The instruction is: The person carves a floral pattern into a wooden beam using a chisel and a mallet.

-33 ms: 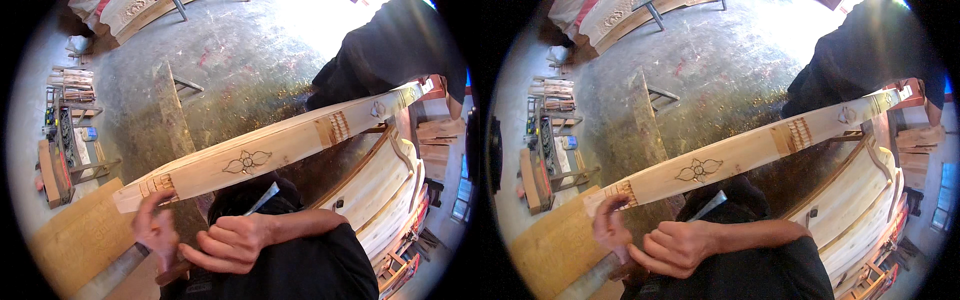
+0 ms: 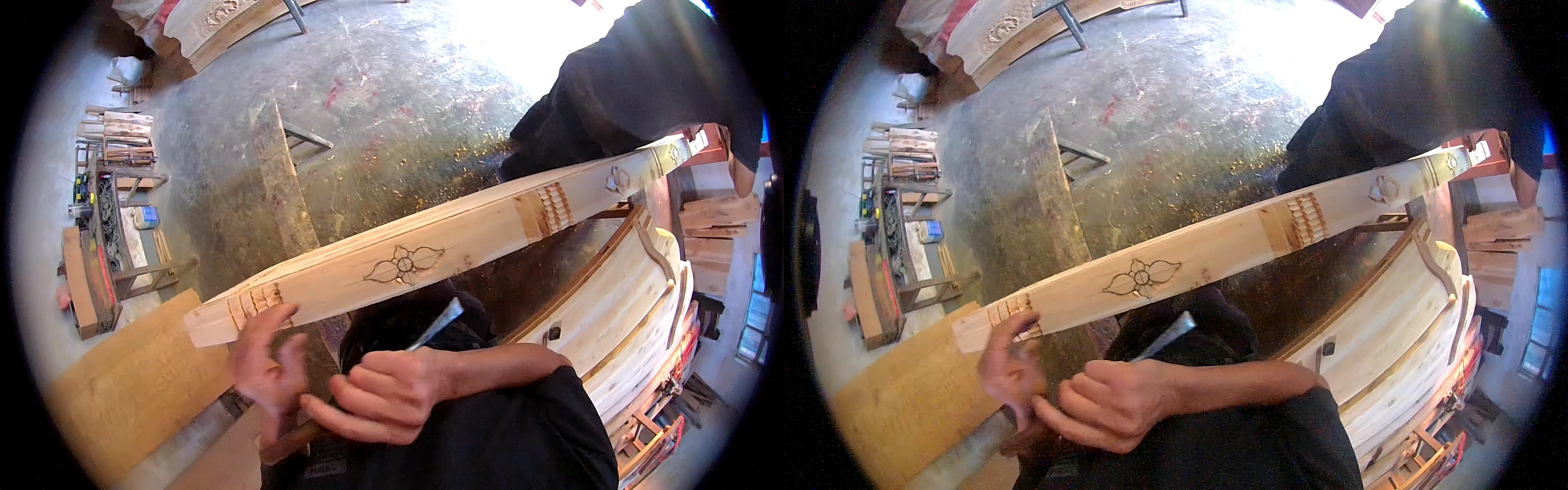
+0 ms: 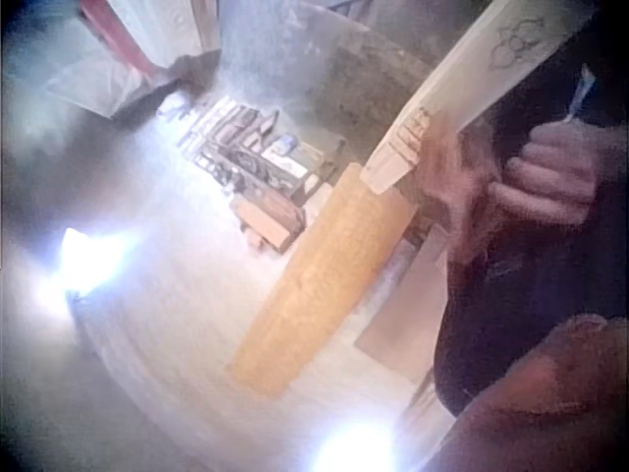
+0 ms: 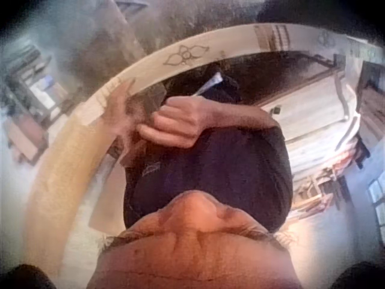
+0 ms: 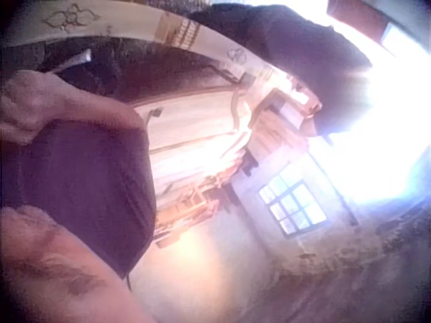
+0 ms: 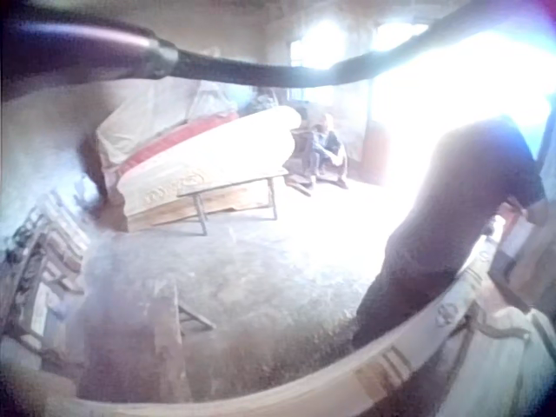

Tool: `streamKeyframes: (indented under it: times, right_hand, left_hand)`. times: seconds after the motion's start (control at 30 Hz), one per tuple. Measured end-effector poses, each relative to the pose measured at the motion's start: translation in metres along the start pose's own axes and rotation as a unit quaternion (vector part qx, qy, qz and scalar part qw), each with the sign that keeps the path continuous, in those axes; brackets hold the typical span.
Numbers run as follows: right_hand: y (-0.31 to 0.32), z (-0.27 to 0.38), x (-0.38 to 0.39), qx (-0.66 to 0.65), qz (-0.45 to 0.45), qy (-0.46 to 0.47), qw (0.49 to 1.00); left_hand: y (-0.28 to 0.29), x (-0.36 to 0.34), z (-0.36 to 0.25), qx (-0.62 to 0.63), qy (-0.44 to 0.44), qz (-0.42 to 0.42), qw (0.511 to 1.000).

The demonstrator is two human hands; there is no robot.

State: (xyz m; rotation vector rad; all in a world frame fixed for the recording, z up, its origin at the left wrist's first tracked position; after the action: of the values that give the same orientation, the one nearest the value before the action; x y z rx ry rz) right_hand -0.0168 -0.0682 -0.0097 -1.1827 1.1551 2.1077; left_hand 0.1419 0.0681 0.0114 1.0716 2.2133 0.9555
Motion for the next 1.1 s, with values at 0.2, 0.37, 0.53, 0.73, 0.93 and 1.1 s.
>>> streamKeyframes:
  times: [0.2, 0.37, 0.53, 0.73, 0.93, 1.1]
  right_hand:
    - [0.025, 0.006, 0.016, 0.019, 0.022, -0.049, 0.998]
    - [0.040, 0.003, 0.022, 0.039, 0.018, -0.113, 0.993]
    - [0.076, -0.001, 0.041, 0.076, 0.044, -0.260, 0.962]
    - [0.102, 0.020, 0.080, 0.082, -0.197, -0.546, 0.810]
    - [0.118, 0.010, 0.073, -0.099, -0.368, -0.436, 0.815]
    - [0.118, 0.021, 0.060, 0.228, -0.065, -0.390, 0.890]
  left_hand:
    - [-0.075, -0.013, -0.022, -0.165, -0.263, -0.011, 0.951]
    - [-0.089, -0.007, -0.020, -0.182, -0.263, 0.033, 0.947]
    - [-0.093, -0.008, -0.020, -0.179, -0.266, 0.064, 0.945]
    - [-0.089, -0.010, -0.032, -0.062, -0.328, 0.084, 0.939]
    - [-0.037, -0.013, -0.020, -0.063, -0.407, 0.118, 0.904]
    - [-0.007, -0.051, -0.030, -0.070, -0.535, 0.190, 0.821]
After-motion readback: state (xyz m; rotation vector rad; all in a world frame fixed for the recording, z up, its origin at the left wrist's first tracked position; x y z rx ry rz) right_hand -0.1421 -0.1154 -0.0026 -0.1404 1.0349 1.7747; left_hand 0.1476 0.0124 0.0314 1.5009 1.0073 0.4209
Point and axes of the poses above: each hand's wrist, its own x-axis away from the middle knuckle, its own y-axis out of the back of the hand, z = x × y, the point moved 1 cm from there along -x, towards the middle knuckle, and after that the axes turned 1 degree about -x, right-handed, at the moved point
